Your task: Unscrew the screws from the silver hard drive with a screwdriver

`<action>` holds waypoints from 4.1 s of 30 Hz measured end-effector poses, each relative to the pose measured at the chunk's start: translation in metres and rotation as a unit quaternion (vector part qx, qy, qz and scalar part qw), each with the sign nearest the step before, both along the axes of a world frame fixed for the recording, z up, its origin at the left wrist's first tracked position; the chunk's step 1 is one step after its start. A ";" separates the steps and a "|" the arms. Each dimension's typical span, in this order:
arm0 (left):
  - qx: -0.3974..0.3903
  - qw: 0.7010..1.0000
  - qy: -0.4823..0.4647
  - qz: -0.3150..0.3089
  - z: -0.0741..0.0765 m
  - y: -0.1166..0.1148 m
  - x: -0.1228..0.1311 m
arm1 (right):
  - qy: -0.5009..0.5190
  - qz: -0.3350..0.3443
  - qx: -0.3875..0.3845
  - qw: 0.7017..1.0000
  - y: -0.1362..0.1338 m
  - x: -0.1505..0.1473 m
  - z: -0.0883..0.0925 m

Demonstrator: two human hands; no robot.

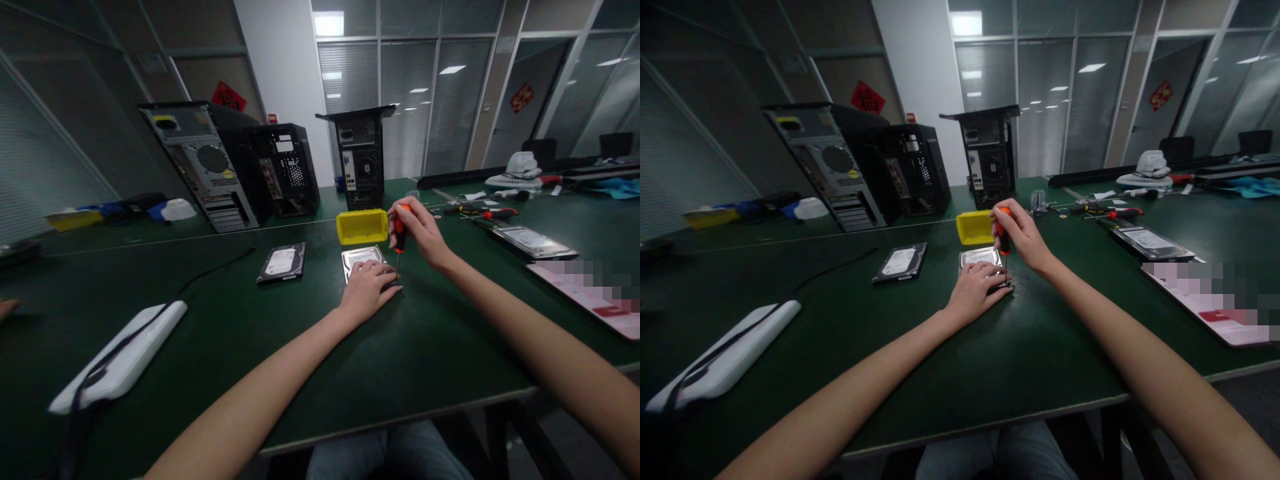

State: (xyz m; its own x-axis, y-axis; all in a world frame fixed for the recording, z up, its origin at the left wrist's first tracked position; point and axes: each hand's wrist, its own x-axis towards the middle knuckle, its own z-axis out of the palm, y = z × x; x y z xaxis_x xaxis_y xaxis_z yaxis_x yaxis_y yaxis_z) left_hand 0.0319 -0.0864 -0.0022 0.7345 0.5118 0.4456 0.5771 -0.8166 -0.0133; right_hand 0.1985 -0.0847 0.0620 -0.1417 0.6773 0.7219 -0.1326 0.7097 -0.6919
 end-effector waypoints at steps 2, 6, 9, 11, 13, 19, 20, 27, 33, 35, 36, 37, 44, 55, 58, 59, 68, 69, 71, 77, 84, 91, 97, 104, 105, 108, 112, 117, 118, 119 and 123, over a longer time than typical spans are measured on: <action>0.000 1.000 0.001 0.000 0.001 0.000 0.000 | 0.005 -0.003 0.011 1.000 0.000 -0.001 0.000; 0.001 1.000 0.004 -0.001 0.001 0.000 0.000 | 0.005 -0.008 -0.001 1.000 0.000 -0.002 0.001; -0.001 1.000 0.005 -0.001 0.002 0.000 0.000 | -0.005 -0.009 -0.019 1.000 -0.003 -0.004 0.002; -0.004 1.000 0.006 -0.001 0.002 -0.001 0.000 | -0.012 -0.012 -0.027 0.999 -0.005 -0.004 0.002; -0.005 1.000 0.007 0.000 0.003 -0.001 0.000 | -0.011 -0.019 -0.031 0.999 -0.006 -0.004 0.002; 0.000 1.000 0.007 0.000 0.002 0.000 0.000 | -0.024 -0.043 -0.022 0.999 -0.004 -0.003 0.000; 0.000 1.000 0.007 0.000 0.002 0.000 0.000 | -0.025 -0.043 -0.020 0.999 -0.004 -0.003 -0.001; -0.004 1.000 0.009 0.002 0.002 0.000 0.001 | -0.005 -0.002 -0.025 1.000 -0.003 -0.003 -0.003; -0.002 1.000 0.005 0.002 0.001 0.000 0.001 | -0.011 -0.022 0.013 1.000 -0.002 -0.001 -0.001; -0.001 1.000 0.005 0.003 0.001 0.000 0.001 | -0.016 -0.029 0.022 0.999 -0.002 -0.001 0.000; -0.001 1.000 0.005 0.003 0.001 0.000 0.001 | -0.018 -0.033 0.023 0.999 -0.002 -0.001 0.000; -0.002 1.000 0.005 0.004 0.002 0.000 0.000 | -0.019 -0.037 0.021 0.999 -0.001 -0.001 0.000; -0.006 1.000 0.008 0.003 0.002 -0.001 0.000 | -0.023 -0.040 0.010 0.999 0.001 -0.003 -0.001; -0.007 1.000 0.012 0.002 0.004 -0.001 0.000 | -0.022 -0.035 -0.001 0.999 -0.001 -0.003 -0.001; -0.004 1.000 0.010 0.001 0.003 -0.001 0.000 | -0.020 -0.038 -0.002 0.999 0.000 -0.003 -0.002; -0.002 1.000 0.008 0.000 0.003 -0.001 0.000 | -0.021 -0.039 -0.002 0.999 0.000 -0.003 -0.002; -0.004 1.000 0.009 0.001 0.002 -0.001 0.001 | -0.027 -0.040 -0.006 0.999 0.000 -0.005 -0.003; -0.005 1.000 0.010 0.001 0.003 -0.001 0.000 | -0.027 -0.040 -0.006 0.999 0.000 -0.005 -0.003; -0.006 1.000 0.011 0.001 0.003 0.000 0.000 | -0.026 -0.038 -0.006 0.999 0.000 -0.005 -0.003; -0.001 1.000 0.006 -0.002 0.001 0.000 0.000 | -0.029 -0.037 -0.003 0.999 0.000 -0.005 -0.006; 0.002 1.000 0.003 0.003 0.001 -0.001 0.001 | -0.045 -0.039 -0.006 0.998 -0.003 -0.006 -0.006; 0.001 1.000 0.005 0.000 0.001 0.000 0.000 | -0.024 -0.045 0.000 0.999 -0.002 -0.005 -0.007; 0.000 1.000 0.005 -0.004 -0.001 0.001 -0.001 | 0.017 -0.086 0.002 0.996 0.000 0.000 -0.006; -0.003 1.000 0.000 -0.006 -0.002 0.001 -0.001 | 0.049 -0.134 0.014 0.990 0.002 0.001 -0.006; -0.002 1.000 0.000 -0.006 -0.002 0.001 -0.001 | 0.046 -0.134 0.013 0.990 0.003 0.001 -0.006; 0.001 1.000 0.003 -0.003 -0.002 0.001 -0.001 | 0.042 -0.138 0.008 0.990 0.004 0.001 -0.008; 0.002 1.000 0.006 0.000 -0.002 0.001 -0.001 | 0.038 -0.134 0.006 0.990 0.004 0.001 -0.009; 0.000 1.000 0.005 -0.003 -0.001 0.001 -0.001 | 0.027 -0.138 0.001 0.990 0.004 0.001 -0.012; 0.000 1.000 0.005 -0.003 -0.001 0.001 -0.001 | 0.024 -0.139 0.000 0.990 0.004 0.000 -0.012; 0.001 1.000 0.006 -0.003 -0.001 0.001 -0.001 | 0.023 -0.141 0.000 0.990 0.004 0.000 -0.012; 0.001 1.000 0.002 -0.001 -0.002 0.001 -0.001 | 0.050 -0.136 -0.004 0.989 0.006 0.000 -0.009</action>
